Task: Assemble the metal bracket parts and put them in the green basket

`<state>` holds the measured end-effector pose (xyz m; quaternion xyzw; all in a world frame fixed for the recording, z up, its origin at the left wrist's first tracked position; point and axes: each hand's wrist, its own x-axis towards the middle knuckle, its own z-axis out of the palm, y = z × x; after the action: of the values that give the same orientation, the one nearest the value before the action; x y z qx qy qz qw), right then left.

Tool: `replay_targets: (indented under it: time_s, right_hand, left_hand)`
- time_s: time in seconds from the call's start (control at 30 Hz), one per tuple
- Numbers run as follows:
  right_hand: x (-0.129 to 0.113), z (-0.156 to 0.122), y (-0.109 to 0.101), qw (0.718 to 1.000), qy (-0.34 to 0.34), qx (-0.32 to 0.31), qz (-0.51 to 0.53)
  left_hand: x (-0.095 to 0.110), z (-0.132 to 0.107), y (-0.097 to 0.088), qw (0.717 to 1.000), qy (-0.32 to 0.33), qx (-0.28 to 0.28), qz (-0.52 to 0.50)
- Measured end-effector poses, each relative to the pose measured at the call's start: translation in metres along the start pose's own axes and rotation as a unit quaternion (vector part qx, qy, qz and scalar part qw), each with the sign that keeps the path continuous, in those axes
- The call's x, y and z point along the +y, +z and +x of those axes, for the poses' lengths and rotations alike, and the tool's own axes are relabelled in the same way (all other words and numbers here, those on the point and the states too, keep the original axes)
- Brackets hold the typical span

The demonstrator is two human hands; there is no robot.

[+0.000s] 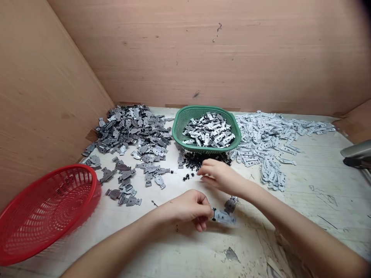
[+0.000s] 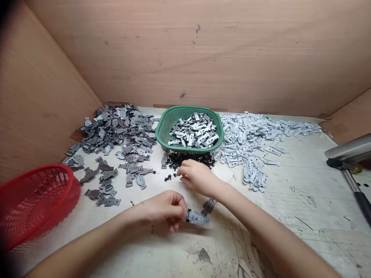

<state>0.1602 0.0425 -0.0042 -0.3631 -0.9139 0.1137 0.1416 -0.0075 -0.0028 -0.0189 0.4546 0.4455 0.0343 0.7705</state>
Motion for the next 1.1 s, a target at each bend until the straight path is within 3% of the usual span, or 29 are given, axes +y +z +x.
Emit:
replay_targets:
  time_s: [0.07, 0.17, 0.37, 0.5, 0.6, 0.77, 1.1]
  right_hand:
    - [-0.003, 0.019, 0.011, 0.996, -0.042, -0.041, -0.062]
    - [-0.011, 0.037, 0.024, 0.992, -0.069, -0.044, -0.094]
    - [-0.016, 0.043, 0.034, 0.987, -0.096, -0.050, -0.119]
    - [-0.005, 0.026, 0.028, 0.992, -0.046, -0.025, -0.118]
    - [0.008, 0.001, 0.016, 0.995, 0.009, 0.000, -0.104]
    - [0.023, -0.039, 0.001, 0.993, 0.111, 0.028, 0.010]
    - [0.005, -0.063, -0.018, 0.965, 0.189, 0.050, 0.174]
  left_hand:
    - [-0.002, 0.000, 0.000, 1.000, -0.009, -0.020, 0.011]
    - [-0.001, 0.000, 0.001, 0.999, -0.012, -0.039, 0.024]
    - [0.001, -0.002, 0.001, 0.999, -0.017, -0.037, 0.027]
    - [0.002, -0.002, -0.002, 1.000, 0.007, -0.011, 0.011]
    - [0.004, -0.001, -0.006, 0.999, 0.025, 0.042, -0.006]
    - [0.006, 0.004, -0.012, 0.991, 0.054, 0.119, -0.033]
    - [0.009, 0.004, -0.011, 0.988, 0.048, 0.142, -0.038]
